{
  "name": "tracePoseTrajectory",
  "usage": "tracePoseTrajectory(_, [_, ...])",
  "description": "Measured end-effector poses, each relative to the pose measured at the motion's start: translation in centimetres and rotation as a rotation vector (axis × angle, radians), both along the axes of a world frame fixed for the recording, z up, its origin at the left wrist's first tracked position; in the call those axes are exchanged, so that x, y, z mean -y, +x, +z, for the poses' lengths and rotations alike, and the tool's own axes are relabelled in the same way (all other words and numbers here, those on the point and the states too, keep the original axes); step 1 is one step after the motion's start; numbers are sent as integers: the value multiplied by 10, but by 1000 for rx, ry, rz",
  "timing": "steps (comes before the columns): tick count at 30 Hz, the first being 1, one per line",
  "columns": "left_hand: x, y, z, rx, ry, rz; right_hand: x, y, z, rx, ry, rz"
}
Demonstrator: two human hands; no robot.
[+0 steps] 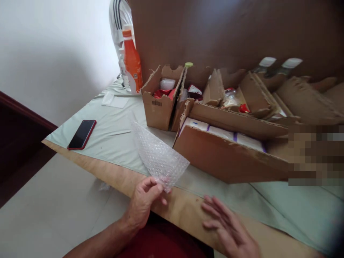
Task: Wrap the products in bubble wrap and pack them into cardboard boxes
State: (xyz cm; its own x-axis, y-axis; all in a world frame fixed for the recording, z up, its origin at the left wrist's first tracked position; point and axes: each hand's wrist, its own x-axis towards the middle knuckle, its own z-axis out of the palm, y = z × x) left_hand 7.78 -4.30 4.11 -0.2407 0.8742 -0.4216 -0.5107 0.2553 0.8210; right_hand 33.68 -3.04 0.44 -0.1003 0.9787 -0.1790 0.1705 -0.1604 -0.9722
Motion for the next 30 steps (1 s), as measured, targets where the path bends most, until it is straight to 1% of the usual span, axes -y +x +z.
tracePoseTrajectory(2, [11, 17, -6, -13, -10, -145, 3, -35, 11, -172, -42, 111])
tracePoseTrajectory(3, [17, 23, -9, -10, -21, -209, 2, -48, 15, -217, -70, 135])
tracePoseTrajectory(4, [23, 29, -12, -1, -30, -269, 0, -58, 18, -225, -102, 118])
tracePoseTrajectory(6, [35, 36, -17, 48, -27, -388, -4, -68, 22, -184, -177, 29])
tracePoseTrajectory(8, [43, 38, -20, 157, 18, -465, -6, -68, 26, -189, -238, -82])
tracePoseTrajectory(10, [45, 39, -21, 331, 87, -486, -5, -61, 30, -280, -286, -135])
tracePoseTrajectory(13, [35, 41, -20, 570, 121, -419, 6, -43, 35, -367, -311, -167])
tracePoseTrajectory(15, [22, 42, -21, 637, 70, -316, 17, -27, 37, -356, -305, -173])
tracePoseTrajectory(17, [8, 39, -22, 642, -11, -184, 28, -7, 37, -339, -307, -184])
tracePoseTrajectory(19, [-4, 32, -22, 603, -68, -72, 36, 17, 34, -291, -302, -203])
tracePoseTrajectory(21, [-12, 21, -21, 531, -73, 14, 38, 42, 29, -170, -274, -174])
tracePoseTrajectory(24, [-16, 3, -15, 381, -46, 103, 30, 73, 25, 71, -131, -60])
tracePoseTrajectory(25, [-16, -1, -13, 331, -42, 128, 25, 80, 26, 121, -71, -48])
tracePoseTrajectory(27, [-15, -9, -9, 240, -42, 177, 14, 90, 28, 151, 21, -103])
tracePoseTrajectory(30, [-11, -19, -9, 91, -50, 215, -9, 94, 32, 185, 86, -248])
